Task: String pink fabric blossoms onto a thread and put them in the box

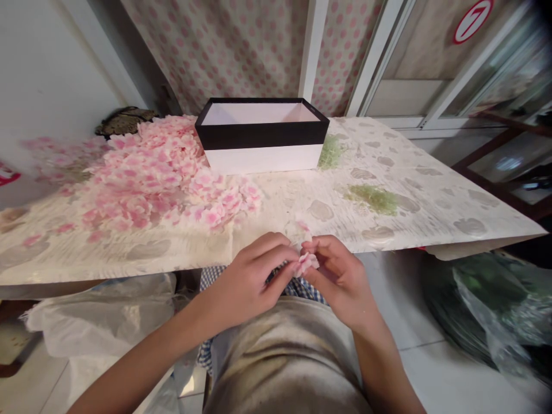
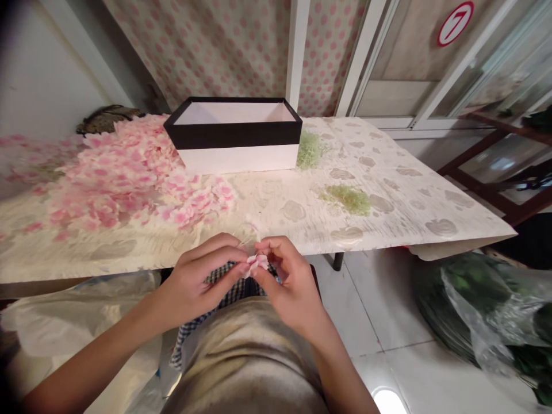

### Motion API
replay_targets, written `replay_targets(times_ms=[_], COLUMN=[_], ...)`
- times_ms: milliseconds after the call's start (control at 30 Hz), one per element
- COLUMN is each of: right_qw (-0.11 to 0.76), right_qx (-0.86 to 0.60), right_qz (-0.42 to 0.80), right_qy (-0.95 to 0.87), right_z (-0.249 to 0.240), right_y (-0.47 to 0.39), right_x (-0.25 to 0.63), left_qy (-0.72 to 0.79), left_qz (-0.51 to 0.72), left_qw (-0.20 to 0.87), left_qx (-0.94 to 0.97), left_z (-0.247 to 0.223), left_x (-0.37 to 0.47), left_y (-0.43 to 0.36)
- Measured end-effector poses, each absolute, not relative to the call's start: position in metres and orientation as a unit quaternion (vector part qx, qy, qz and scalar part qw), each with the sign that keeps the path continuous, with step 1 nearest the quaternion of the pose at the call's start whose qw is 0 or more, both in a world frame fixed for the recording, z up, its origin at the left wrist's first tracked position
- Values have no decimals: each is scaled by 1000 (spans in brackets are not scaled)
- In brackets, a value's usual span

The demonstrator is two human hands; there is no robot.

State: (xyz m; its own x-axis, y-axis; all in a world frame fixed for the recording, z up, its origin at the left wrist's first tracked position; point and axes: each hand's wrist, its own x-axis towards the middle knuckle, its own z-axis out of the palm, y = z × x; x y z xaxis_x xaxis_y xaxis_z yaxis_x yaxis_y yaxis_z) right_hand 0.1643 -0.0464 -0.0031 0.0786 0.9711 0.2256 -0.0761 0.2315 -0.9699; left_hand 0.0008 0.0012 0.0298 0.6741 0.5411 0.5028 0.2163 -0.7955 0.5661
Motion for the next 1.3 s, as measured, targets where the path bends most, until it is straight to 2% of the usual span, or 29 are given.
replay_targets(times_ms=[133,233,400,633,767,933,1167,1300], right_qw=[572,571,538,492,505,543,526,546], right_qx=[-436,-439,-413,-216,-177,-191,-214,-242], right_qz=[443,435,445,540,549,510,494,458], right_qy=[-536,-540,-585,-647,-642,-639,-658,-658], right_z=[-4,-4,-1,10,8,4,7,8], right_y=[-44,-43,-44,-51,-55,-54,-56,-59], right_x=[165,167,182,205,205,208,211,210], left_qy=[193,202,254,253,263,287,308,324], left_qz=[336,331,299,294,242,205,186,162], left_qw=[196,216,380,574,657,675,689,662], left_qx=[901,896,838,721,664,648,629,656], left_z=[30,33,37,38,44,48,51,50], left_x=[1,0,-5,-10,-10,-9,-6,-7], left_y=[1,1,6,10,10,10,5,2])
